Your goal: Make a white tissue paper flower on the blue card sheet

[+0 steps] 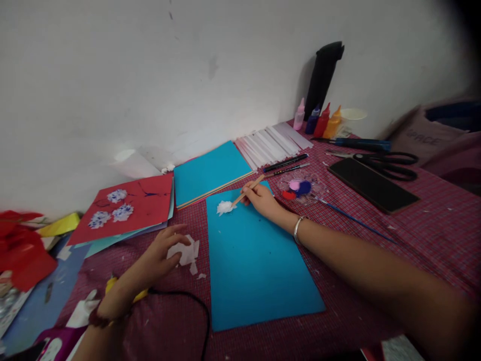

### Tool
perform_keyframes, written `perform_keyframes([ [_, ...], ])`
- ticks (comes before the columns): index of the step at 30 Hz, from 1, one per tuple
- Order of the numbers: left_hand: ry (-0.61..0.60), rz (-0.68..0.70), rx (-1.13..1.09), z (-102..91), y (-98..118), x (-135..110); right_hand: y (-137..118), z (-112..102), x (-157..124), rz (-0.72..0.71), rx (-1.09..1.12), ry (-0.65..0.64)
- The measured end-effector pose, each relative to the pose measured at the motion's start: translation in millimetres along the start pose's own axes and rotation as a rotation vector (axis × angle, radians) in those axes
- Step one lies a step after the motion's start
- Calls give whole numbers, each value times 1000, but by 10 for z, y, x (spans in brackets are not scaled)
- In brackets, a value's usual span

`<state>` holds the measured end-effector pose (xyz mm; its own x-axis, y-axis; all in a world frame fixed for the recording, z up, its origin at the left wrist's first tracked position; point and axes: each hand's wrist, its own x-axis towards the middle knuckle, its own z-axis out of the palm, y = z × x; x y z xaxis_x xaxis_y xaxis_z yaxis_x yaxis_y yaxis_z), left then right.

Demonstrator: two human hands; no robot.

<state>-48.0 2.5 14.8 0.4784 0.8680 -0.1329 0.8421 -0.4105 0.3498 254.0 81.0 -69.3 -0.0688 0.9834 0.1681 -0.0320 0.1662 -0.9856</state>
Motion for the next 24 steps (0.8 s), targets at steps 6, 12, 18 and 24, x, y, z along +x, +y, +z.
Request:
perform_keyframes([
  [6,-207,-6,88,28,68,208,4,-6,0,0,-2,-7],
  [12,-231,-32,181,-10,23,311,23,-5,2,4,11,-4],
  [18,-164,41,93,-26,-25,236,16,-5,3,6,7,-5],
  [24,-12,11,-67,-211,-28,131,29,-4,8,1,12,0],
])
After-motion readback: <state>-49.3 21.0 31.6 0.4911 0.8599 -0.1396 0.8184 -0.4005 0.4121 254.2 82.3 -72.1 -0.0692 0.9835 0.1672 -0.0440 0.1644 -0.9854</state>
